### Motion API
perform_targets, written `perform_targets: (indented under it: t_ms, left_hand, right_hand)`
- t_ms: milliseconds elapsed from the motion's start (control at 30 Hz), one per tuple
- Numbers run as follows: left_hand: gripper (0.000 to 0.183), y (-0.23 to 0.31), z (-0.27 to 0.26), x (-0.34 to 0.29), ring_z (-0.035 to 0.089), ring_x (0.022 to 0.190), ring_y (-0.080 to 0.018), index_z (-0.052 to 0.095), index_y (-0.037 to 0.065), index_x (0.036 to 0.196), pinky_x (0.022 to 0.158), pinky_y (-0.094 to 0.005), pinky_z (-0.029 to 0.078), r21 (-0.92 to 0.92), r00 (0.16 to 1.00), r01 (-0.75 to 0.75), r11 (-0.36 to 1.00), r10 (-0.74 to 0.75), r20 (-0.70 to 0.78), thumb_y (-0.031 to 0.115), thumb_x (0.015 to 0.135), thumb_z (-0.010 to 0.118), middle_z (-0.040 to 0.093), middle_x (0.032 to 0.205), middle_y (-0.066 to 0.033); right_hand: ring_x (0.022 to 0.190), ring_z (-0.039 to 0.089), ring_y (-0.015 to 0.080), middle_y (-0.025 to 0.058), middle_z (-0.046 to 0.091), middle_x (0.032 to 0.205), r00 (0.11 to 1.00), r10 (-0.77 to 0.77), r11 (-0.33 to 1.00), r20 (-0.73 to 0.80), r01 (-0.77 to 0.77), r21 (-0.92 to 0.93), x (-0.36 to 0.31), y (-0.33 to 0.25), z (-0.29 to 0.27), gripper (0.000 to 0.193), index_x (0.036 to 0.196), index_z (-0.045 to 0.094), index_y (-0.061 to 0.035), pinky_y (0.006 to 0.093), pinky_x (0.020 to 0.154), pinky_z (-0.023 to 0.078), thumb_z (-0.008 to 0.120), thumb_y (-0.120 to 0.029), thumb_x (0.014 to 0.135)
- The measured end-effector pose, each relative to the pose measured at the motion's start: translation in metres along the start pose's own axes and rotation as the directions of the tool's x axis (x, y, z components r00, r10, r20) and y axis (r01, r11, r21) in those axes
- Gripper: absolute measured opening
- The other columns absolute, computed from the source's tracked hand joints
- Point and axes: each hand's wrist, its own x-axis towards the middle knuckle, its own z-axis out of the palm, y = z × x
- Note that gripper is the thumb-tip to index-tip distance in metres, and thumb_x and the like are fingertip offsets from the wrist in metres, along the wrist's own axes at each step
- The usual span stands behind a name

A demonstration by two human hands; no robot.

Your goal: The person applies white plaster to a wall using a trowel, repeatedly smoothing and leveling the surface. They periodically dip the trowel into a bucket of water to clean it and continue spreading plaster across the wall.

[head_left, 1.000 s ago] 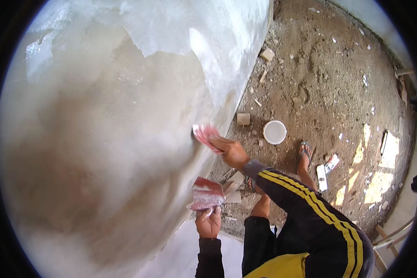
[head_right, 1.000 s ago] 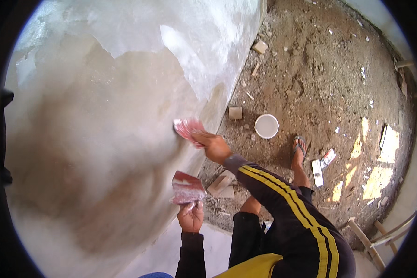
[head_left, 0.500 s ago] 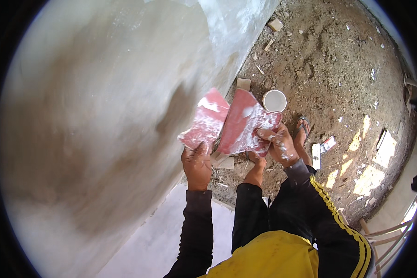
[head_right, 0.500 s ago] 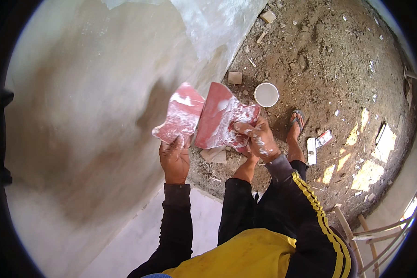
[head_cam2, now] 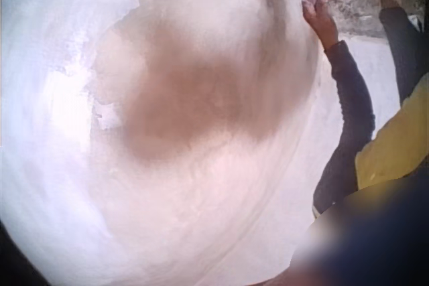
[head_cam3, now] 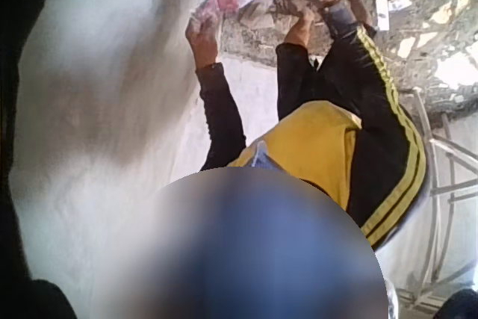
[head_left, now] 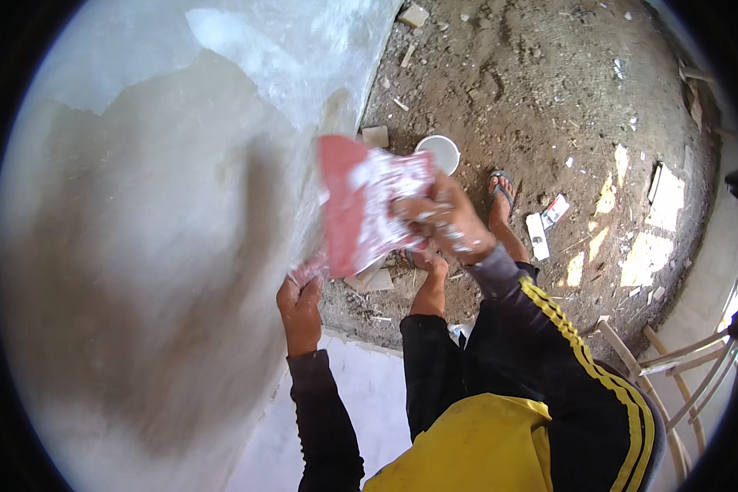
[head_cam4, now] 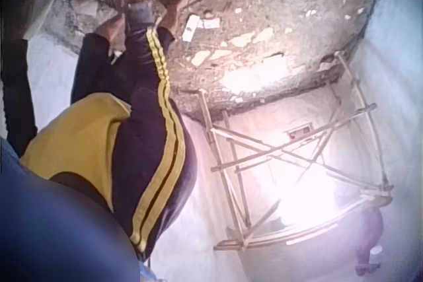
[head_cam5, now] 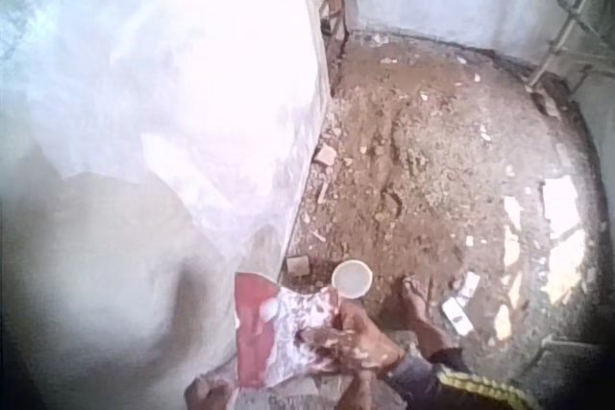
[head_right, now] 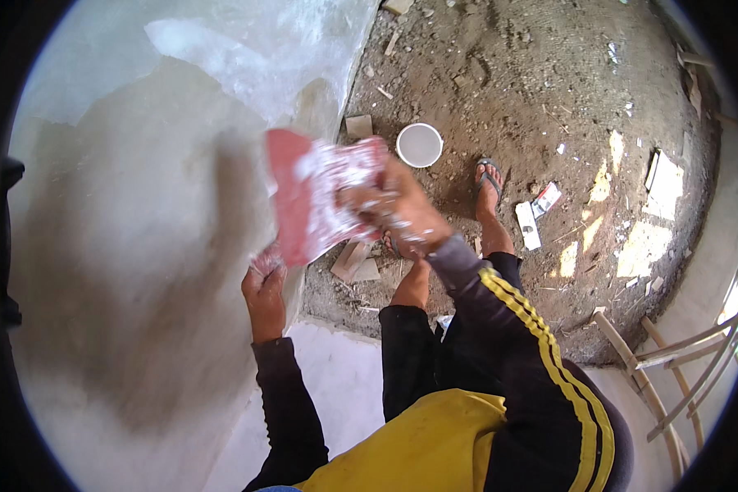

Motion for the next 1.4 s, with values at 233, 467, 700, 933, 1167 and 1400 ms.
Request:
perform_targets:
  t_ms: [233,467,700,933,1167,1400]
  left_hand:
    - [0.058,-0.040,0.026,0.034,0.065,0.110,-0.0273,0.053,0.004,0.136,0.102,-0.0453,0.051,-0.793,0.992,0.106,0.599,-0.114,0.046,-0.004,0.078,0.055,0.065,0.124,-0.0116]
    - [0.060,-0.057,0.075,0.069,0.062,0.120,-0.0343,0.052,0.004,0.140,0.107,-0.0515,0.049,-0.865,0.928,0.363,0.347,-0.047,0.370,-0.001,0.081,0.052,0.063,0.133,-0.0150]
    - [0.061,-0.079,0.106,0.051,0.060,0.127,-0.0281,0.048,0.001,0.144,0.111,-0.0425,0.047,-0.815,0.906,0.420,0.399,-0.123,0.406,0.002,0.083,0.054,0.059,0.140,-0.0152]
    - [0.052,-0.125,0.086,0.058,0.062,0.117,-0.0243,0.051,0.003,0.139,0.099,-0.0367,0.053,-0.811,0.938,0.347,0.470,-0.190,0.291,0.004,0.088,0.058,0.064,0.125,-0.0084]
    - [0.047,-0.182,0.094,0.069,0.062,0.113,-0.0199,0.052,0.010,0.136,0.091,-0.0329,0.052,-0.751,0.914,0.353,0.558,-0.378,0.149,-0.002,0.091,0.058,0.062,0.127,-0.0043]
    - [0.043,-0.249,0.164,0.135,0.064,0.107,-0.0170,0.050,0.005,0.137,0.083,-0.0335,0.058,-0.426,0.908,0.395,0.814,-0.416,0.045,0.002,0.095,0.060,0.061,0.123,-0.0076]
  right_hand:
    - [0.086,0.070,0.0156,0.0092,0.071,0.104,0.980,0.181,0.945,-0.078,-0.151,0.290,-0.016,0.026,-0.102,0.044,0.131,0.055,0.0013,0.0310,0.079,0.059,0.066,-0.002,0.089]
    - [0.103,0.070,0.0241,0.0163,0.065,0.124,0.866,0.416,0.628,0.277,-0.494,0.602,-0.009,0.057,-0.090,0.066,0.146,0.038,0.0026,0.0354,0.094,0.057,0.064,0.007,0.085]
    - [0.087,0.070,0.0173,0.0093,0.070,0.103,0.955,0.238,0.658,0.179,-0.294,0.693,-0.001,0.063,-0.055,0.057,0.139,0.049,0.0022,0.0296,0.084,0.058,0.063,0.000,0.084]
    - [0.096,0.069,0.0175,0.0094,0.069,0.112,0.982,0.189,0.853,-0.006,-0.160,0.497,0.014,0.037,-0.127,0.054,0.140,0.050,0.0007,0.0337,0.085,0.059,0.062,-0.001,0.087]
    - [0.099,0.069,0.0223,0.0093,0.067,0.118,0.841,0.277,0.917,-0.464,-0.087,0.390,-0.020,0.147,-0.235,0.049,0.139,0.052,-0.0028,0.0379,0.088,0.059,0.058,-0.004,0.090]
    - [0.106,0.068,0.0271,0.0114,0.065,0.121,0.795,0.236,0.913,-0.559,0.015,0.407,-0.039,0.224,-0.283,0.041,0.132,0.053,-0.0014,0.0446,0.093,0.059,0.058,0.001,0.090]
